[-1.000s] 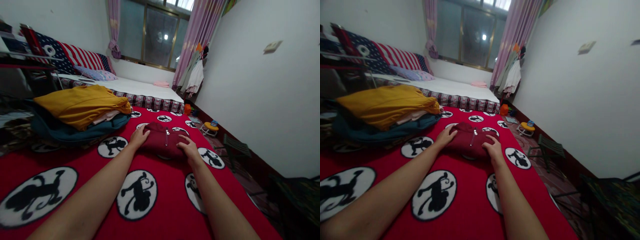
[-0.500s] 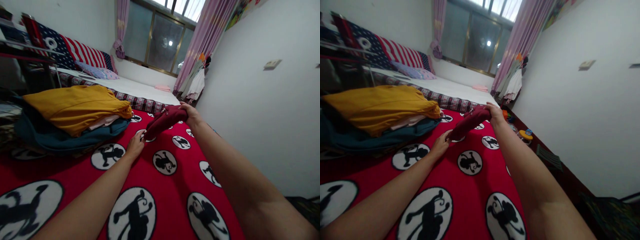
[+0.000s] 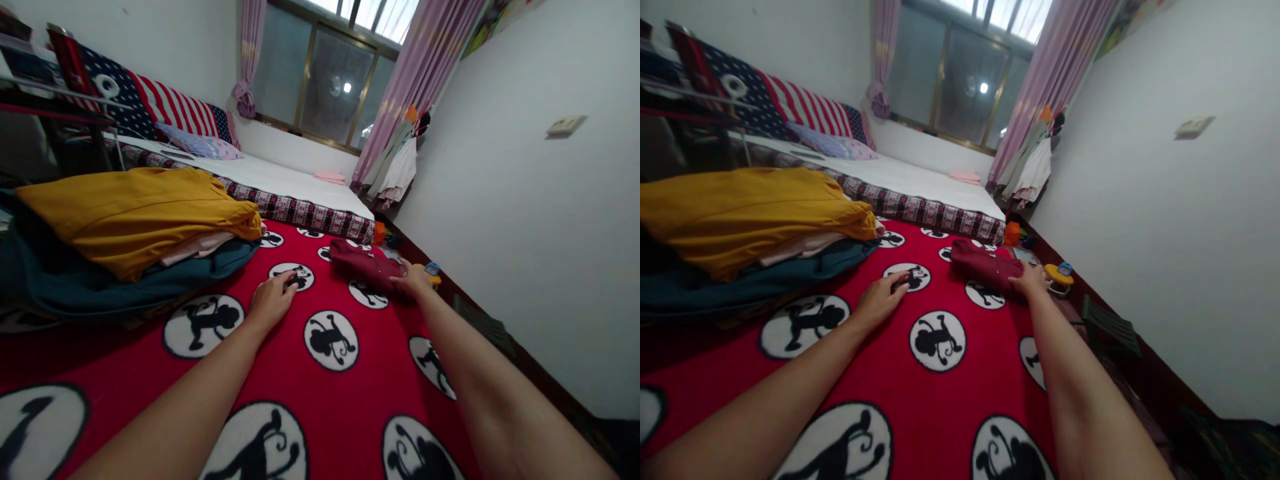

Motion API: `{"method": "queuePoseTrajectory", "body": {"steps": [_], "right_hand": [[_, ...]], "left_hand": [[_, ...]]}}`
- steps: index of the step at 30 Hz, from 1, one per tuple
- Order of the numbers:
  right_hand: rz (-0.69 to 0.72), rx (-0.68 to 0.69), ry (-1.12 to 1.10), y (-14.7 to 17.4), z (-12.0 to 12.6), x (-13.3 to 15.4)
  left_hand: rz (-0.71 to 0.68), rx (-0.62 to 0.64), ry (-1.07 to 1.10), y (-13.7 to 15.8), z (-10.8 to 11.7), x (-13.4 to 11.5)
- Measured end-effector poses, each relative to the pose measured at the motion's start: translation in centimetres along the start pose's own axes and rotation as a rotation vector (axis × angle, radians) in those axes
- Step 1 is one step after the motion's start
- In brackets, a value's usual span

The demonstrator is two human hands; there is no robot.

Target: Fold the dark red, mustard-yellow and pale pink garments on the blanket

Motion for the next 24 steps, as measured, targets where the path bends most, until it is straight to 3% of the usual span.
{"method": "queuePoseTrajectory", "body": {"steps": [2, 5, 7, 14, 24], "right_hand": [[0.083, 0.019, 0.067, 1.5, -1.8, 1.7], [0.378, 0.162, 0.133, 3.5, -4.6, 6.7], [0.485, 0.246, 0.217, 4.5, -6.0, 9.0], [0.423, 0.217, 0.373, 5.8, -7.9, 10.5], [0.358, 0.416, 0.309, 12.3, -8.5, 13.8]], "left_hand": [[-0.008, 0.003, -0.036, 0.0, 0.0, -0.2], [-0.018, 0.017, -0.057, 0.0, 0.0, -0.2], [-0.036, 0.028, -0.052, 0.1, 0.0, -0.3], [-0.081, 0.026, -0.065, 0.1, -0.1, -0.4], [-0.210, 0.130, -0.348, 1.0, -1.3, -1.5]]}}
Point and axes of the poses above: each hand's wrist, its own y-axis away from the middle knuckle, its own z-axis out of the back of the hand, x = y × z, the point moved 5 cm from there along -y, towards the middle knuckle, and after that the axes turned 7 degrees about y, right-handed, at the moved point
